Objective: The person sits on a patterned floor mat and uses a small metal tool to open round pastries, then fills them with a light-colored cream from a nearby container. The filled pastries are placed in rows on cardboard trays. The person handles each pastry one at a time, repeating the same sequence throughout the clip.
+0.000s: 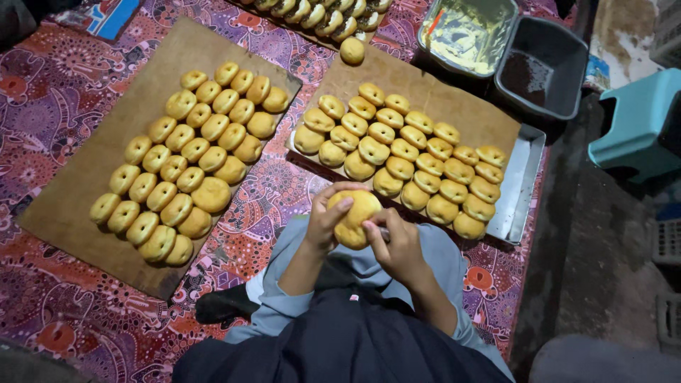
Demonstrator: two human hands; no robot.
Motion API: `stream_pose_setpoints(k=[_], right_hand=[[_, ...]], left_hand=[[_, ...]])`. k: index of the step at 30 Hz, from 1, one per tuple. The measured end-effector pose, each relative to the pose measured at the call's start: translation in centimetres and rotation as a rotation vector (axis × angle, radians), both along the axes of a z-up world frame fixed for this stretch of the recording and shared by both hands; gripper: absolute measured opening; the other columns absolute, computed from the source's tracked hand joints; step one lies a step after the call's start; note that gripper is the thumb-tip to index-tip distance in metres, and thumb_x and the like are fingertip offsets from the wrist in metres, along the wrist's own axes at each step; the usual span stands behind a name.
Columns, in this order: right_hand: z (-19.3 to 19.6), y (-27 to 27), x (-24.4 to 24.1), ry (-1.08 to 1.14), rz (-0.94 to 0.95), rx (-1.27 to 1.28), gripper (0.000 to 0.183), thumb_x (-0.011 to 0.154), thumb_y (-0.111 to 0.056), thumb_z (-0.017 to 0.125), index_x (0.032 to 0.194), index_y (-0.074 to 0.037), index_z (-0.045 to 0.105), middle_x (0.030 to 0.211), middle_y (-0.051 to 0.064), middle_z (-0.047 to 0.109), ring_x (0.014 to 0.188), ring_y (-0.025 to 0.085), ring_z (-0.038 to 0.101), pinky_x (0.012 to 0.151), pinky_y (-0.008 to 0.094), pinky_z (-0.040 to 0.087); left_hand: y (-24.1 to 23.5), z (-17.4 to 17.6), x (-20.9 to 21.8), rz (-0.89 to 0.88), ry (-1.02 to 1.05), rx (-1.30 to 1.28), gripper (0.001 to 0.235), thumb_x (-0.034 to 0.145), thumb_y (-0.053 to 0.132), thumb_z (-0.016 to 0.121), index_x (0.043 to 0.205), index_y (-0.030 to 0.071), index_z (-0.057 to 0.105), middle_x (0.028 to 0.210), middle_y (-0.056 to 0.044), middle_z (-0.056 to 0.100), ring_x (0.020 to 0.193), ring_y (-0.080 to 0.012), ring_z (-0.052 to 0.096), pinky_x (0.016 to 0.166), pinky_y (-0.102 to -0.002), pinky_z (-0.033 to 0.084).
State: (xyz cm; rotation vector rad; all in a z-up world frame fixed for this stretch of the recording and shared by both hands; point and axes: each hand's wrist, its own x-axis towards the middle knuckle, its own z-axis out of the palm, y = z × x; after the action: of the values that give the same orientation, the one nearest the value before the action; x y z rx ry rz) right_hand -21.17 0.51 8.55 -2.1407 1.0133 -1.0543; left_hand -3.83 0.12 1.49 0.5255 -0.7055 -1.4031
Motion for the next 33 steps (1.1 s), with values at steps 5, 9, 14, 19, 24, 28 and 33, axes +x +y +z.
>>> stream_pose_setpoints(k=[5, 9, 14, 19, 24, 28, 33], right_hand=[[0.9, 0.3, -2.0, -0.007, -0.126, 0.116, 0.011, 0.095, -0.011, 0.069, 0.094, -0.002, 0.063, 0.073, 0.008, 0.068, 0.056, 0.015, 0.064, 0.053, 0.03, 0.05], [1.1, 0.5, -3.4, -0.143, -0.175, 0.148, 0.01, 0.1, -0.011, 0.065, 0.096, -0.003, 0.063, 0.078, 0.006, 0.071, 0.062, 0.012, 0.064, 0.056, 0.027, 0.049], [0.2, 0.4, -2.6, -0.066, -0.171, 0.256, 0.013, 0.098, -0.013, 0.067, 0.091, -0.003, 0.064, 0.069, 0.009, 0.068, 0.057, 0.014, 0.063, 0.054, 0.029, 0.049], [-1.4, -0.3, -1.0, -0.02, -0.101, 0.128, 0.014, 0.099, -0.013, 0.066, 0.093, -0.001, 0.062, 0.076, 0.012, 0.07, 0.065, 0.017, 0.071, 0.059, 0.031, 0.056], [-3.2, -1.7, 0.1, -0.131, -0.191, 0.175, 0.014, 0.102, -0.013, 0.062, 0.097, 0.0, 0.061, 0.08, 0.011, 0.071, 0.071, 0.018, 0.074, 0.062, 0.031, 0.058], [-4.2, -3.1, 1.2, -0.105, -0.337, 0.235, 0.016, 0.1, -0.016, 0.065, 0.095, -0.001, 0.062, 0.077, 0.01, 0.072, 0.068, 0.017, 0.074, 0.06, 0.032, 0.055], [-4.6, -5.4, 0.7, -0.016, -0.318, 0.196, 0.015, 0.098, -0.016, 0.068, 0.095, -0.002, 0.065, 0.078, 0.008, 0.07, 0.064, 0.015, 0.063, 0.06, 0.032, 0.05]], left_hand=[[-0.4, 0.7, 0.2, 0.011, 0.08, 0.046, 0.033, 0.096, 0.016, 0.068, 0.121, -0.006, 0.065, 0.12, -0.019, 0.071, 0.107, -0.0248, 0.07, 0.099, -0.039, 0.058], [-0.3, 0.9, 0.3, 0.005, 0.102, 0.097, 0.033, 0.097, 0.017, 0.067, 0.121, -0.005, 0.065, 0.119, -0.017, 0.071, 0.105, -0.0235, 0.071, 0.096, -0.038, 0.058], [0.1, 0.9, -0.5, -0.016, 0.081, 0.109, 0.033, 0.096, 0.017, 0.069, 0.12, -0.005, 0.066, 0.117, -0.016, 0.072, 0.104, -0.0223, 0.071, 0.096, -0.037, 0.058], [0.0, -0.8, -1.5, 0.004, -0.005, 0.166, 0.03, 0.096, 0.013, 0.07, 0.12, -0.005, 0.067, 0.117, -0.015, 0.071, 0.102, -0.0215, 0.069, 0.094, -0.037, 0.056], [-1.3, -3.0, -0.7, 0.39, -0.7, 0.001, 0.037, 0.097, 0.015, 0.071, 0.131, 0.004, 0.063, 0.126, -0.015, 0.065, 0.124, -0.0242, 0.057, 0.114, -0.041, 0.043], [-0.9, -3.9, 0.3, 0.305, -1.154, -0.099, 0.086, 0.068, 0.033, 0.09, 0.143, 0.01, 0.053, 0.132, -0.024, 0.043, 0.128, -0.035, 0.042, 0.113, -0.046, 0.04], [-3.7, -6.3, 2.3, -0.007, -1.231, -0.006, 0.118, 0.053, 0.039, 0.099, 0.153, 0.015, 0.041, 0.136, -0.022, 0.037, 0.13, -0.0363, 0.043, 0.114, -0.044, 0.041]])
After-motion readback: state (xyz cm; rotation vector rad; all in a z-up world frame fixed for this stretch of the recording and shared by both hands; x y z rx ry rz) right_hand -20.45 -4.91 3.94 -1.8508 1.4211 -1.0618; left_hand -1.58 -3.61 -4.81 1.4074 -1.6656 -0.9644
